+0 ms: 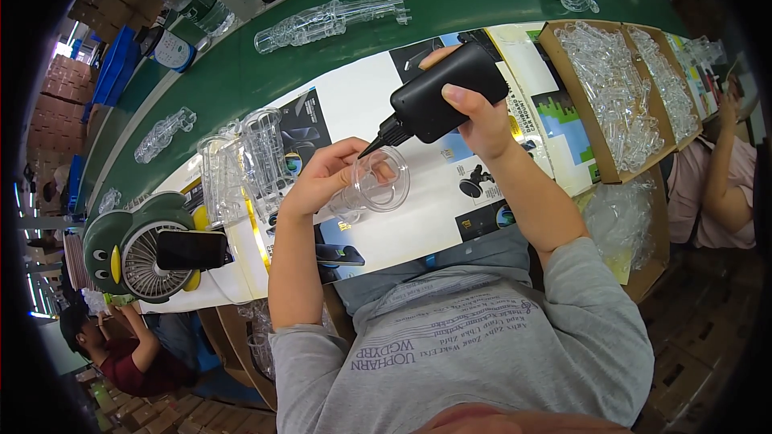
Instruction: Applying liquid from a squeeze bottle to plastic components and assembling them at a factory workstation.
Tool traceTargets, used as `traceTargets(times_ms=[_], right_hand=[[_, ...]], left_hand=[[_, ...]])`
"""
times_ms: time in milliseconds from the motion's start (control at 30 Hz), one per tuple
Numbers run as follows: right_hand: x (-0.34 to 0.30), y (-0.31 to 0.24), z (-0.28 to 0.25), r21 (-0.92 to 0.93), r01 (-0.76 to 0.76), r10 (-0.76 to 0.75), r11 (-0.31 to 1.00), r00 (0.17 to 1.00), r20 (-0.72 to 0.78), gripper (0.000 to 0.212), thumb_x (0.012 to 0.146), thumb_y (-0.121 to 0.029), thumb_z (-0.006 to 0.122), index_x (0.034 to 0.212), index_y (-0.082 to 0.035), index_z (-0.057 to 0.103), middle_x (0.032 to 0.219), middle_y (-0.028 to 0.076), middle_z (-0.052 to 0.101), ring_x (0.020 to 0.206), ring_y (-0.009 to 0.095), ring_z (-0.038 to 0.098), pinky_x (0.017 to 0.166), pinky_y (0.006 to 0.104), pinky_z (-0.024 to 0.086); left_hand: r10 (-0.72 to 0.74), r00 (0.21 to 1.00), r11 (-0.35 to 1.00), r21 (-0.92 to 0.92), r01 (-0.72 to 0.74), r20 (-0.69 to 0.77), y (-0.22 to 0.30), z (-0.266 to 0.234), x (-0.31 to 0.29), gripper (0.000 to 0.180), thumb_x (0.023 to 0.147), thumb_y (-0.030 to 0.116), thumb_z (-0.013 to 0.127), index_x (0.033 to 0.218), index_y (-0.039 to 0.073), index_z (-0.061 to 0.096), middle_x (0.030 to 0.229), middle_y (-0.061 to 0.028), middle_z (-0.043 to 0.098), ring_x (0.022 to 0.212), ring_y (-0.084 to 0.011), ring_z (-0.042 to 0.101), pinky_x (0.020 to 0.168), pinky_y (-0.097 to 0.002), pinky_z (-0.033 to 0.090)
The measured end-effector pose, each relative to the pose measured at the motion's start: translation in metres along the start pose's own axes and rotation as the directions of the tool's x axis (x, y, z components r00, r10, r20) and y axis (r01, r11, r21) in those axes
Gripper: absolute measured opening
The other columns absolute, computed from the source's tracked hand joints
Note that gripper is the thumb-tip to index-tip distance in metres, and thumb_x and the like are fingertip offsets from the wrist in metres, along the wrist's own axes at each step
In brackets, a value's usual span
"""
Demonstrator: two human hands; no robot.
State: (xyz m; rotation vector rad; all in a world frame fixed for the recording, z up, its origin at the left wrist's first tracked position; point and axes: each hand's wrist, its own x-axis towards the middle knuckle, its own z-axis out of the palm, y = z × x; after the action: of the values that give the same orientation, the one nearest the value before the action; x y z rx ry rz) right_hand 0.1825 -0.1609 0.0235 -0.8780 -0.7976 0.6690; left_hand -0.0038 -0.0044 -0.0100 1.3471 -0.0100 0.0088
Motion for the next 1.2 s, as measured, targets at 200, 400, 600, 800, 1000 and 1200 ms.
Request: traceTargets(times_ms=[200,400,600,800,1000,1200], right_hand=[[0.001,-0.001,0.001,0.019,-0.017,0.017,1.000,1.000,-0.008,0.035,0.071,-0.016,0.058,0.103,0.000,0.054,0.092,0.011,0.059,0.080,0.016,0.061,0.072,0.0286,0.052],[0.003,0.001,-0.002,0.004,-0.005,0.005,1.000,1.000,-0.018,0.035,0.071,-0.016,0.059,0.102,0.000,0.055,0.093,0.011,0.059,0.080,0.016,0.061,0.071,0.0288,0.052],[0.004,0.001,-0.002,0.000,0.000,0.000,1.000,1.000,-0.026,0.036,0.071,-0.017,0.059,0.102,0.000,0.055,0.093,0.011,0.059,0.079,0.017,0.061,0.070,0.0284,0.052],[0.009,0.000,-0.003,0.129,-0.069,0.082,0.989,0.992,-0.096,0.037,0.073,-0.021,0.059,0.104,-0.001,0.053,0.095,0.011,0.059,0.080,0.017,0.060,0.066,0.0277,0.052],[0.013,0.003,-0.007,0.198,-0.250,0.266,0.948,0.962,-0.060,0.039,0.077,-0.029,0.057,0.105,-0.004,0.053,0.094,0.010,0.059,0.080,0.015,0.060,0.062,0.0264,0.050],[0.016,0.010,-0.010,0.175,-0.296,0.309,0.939,0.950,-0.050,0.037,0.078,-0.028,0.058,0.106,-0.005,0.054,0.094,0.009,0.059,0.080,0.014,0.060,0.062,0.0267,0.050]], left_hand=[[-0.008,0.999,1.000,0.022,0.008,-0.035,0.004,0.002,-0.001,0.039,0.084,0.029,0.061,0.107,-0.002,0.052,0.096,-0.0143,0.063,0.093,-0.0213,0.060,0.086,-0.0323,0.043],[-0.016,0.999,0.999,0.029,0.017,-0.034,0.005,0.002,-0.001,0.039,0.084,0.029,0.061,0.106,-0.002,0.052,0.096,-0.0148,0.063,0.093,-0.0214,0.060,0.086,-0.0323,0.043],[-0.003,1.000,1.000,0.026,0.003,-0.021,0.006,0.003,-0.002,0.037,0.085,0.028,0.061,0.106,-0.001,0.052,0.096,-0.0149,0.063,0.093,-0.0215,0.060,0.086,-0.0322,0.043],[0.006,1.000,1.000,0.021,-0.006,-0.003,0.001,0.000,-0.002,0.035,0.085,0.027,0.061,0.105,-0.001,0.052,0.096,-0.0147,0.063,0.093,-0.0216,0.059,0.086,-0.0327,0.043],[0.005,1.000,1.000,0.003,-0.005,-0.005,0.002,0.001,-0.001,0.035,0.084,0.027,0.061,0.104,-0.001,0.052,0.096,-0.0145,0.063,0.092,-0.0222,0.059,0.086,-0.0329,0.043],[0.048,0.998,0.999,0.014,-0.048,-0.048,-0.002,0.001,0.000,0.040,0.083,0.032,0.062,0.104,-0.001,0.053,0.096,-0.0134,0.062,0.089,-0.0211,0.059,0.084,-0.0331,0.043]])
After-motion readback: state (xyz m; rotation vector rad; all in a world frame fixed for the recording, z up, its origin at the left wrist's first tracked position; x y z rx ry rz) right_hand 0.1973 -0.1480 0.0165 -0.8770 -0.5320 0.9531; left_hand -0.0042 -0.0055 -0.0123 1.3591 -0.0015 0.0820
